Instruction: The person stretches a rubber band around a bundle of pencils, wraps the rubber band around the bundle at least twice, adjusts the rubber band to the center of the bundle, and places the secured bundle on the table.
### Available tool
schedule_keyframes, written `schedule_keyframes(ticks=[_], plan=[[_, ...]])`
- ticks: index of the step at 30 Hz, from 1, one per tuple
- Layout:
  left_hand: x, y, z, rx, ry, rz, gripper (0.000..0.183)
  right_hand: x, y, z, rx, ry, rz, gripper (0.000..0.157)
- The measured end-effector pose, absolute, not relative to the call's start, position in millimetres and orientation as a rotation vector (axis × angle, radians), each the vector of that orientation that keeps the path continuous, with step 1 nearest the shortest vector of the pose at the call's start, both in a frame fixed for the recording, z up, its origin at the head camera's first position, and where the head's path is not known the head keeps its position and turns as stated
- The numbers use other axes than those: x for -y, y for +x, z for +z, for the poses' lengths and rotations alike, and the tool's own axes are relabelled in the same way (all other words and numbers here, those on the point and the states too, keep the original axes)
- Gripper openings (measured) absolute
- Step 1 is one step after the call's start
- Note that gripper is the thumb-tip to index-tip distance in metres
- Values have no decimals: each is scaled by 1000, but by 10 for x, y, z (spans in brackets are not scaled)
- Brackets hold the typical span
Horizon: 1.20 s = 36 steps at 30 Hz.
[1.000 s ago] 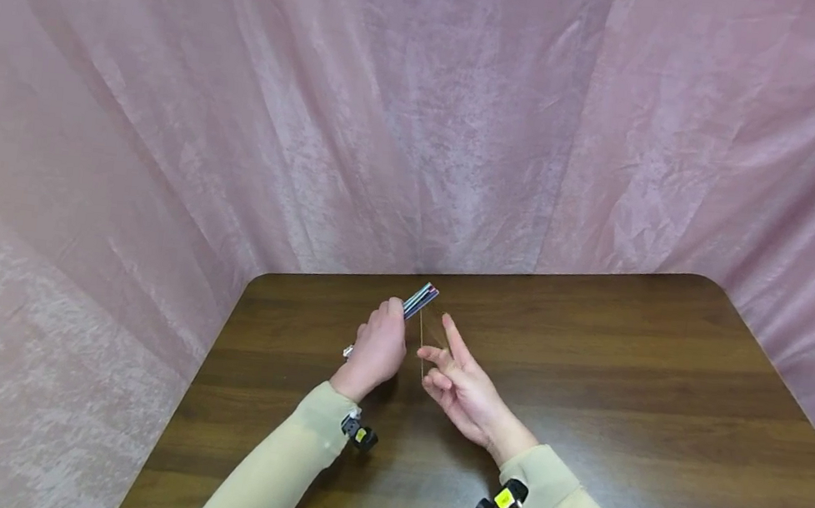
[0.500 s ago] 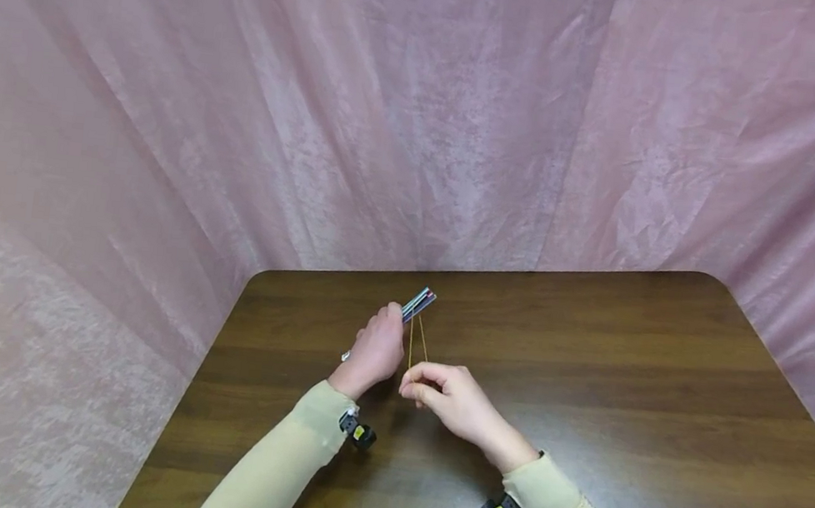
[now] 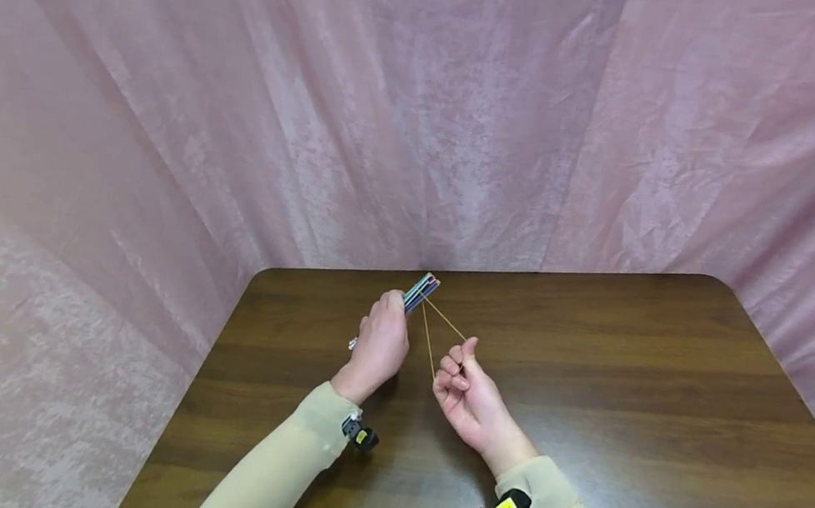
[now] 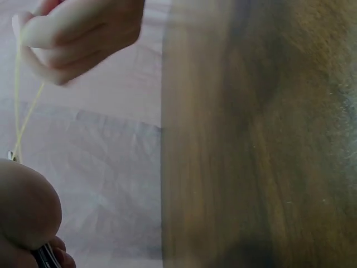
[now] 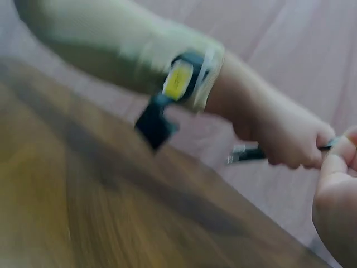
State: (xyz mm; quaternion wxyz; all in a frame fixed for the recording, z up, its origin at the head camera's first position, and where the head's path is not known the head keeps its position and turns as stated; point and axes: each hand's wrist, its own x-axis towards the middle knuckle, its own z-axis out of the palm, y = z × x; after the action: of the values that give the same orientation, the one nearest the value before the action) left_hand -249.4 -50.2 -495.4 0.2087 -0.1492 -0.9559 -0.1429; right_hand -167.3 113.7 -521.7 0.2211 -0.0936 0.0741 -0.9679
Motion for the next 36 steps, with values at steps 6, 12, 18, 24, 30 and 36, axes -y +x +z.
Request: schedule_keyframes(ticks=[6,12,18,24,30,36], plan=[[526,-2479,-4998,2632,-460,-349,31,-1097,-1695,-5214,1,-357,-2670,58],[588,-2459,-5008,2569,-734,-116,24,-1244,-1767,-5148,-164,-110,-2691,65],[690,-2471,-4971,2595,-787,-137,27,-1465,-1761,-5146,-458,-57,-2659,49],[751,-2478,-4999,2634,-714,-274,32,-1493,-1692,-5174,-824,133,-2685,42],[694,-2402,-5037,2676,-819,-204,31,-1551,-1693,-5148,-1300,103,-2621,50],[618,-2298,-5038,2673,-974,9,20,-1618,-1726,-5186,-1788,35,-2449,60]])
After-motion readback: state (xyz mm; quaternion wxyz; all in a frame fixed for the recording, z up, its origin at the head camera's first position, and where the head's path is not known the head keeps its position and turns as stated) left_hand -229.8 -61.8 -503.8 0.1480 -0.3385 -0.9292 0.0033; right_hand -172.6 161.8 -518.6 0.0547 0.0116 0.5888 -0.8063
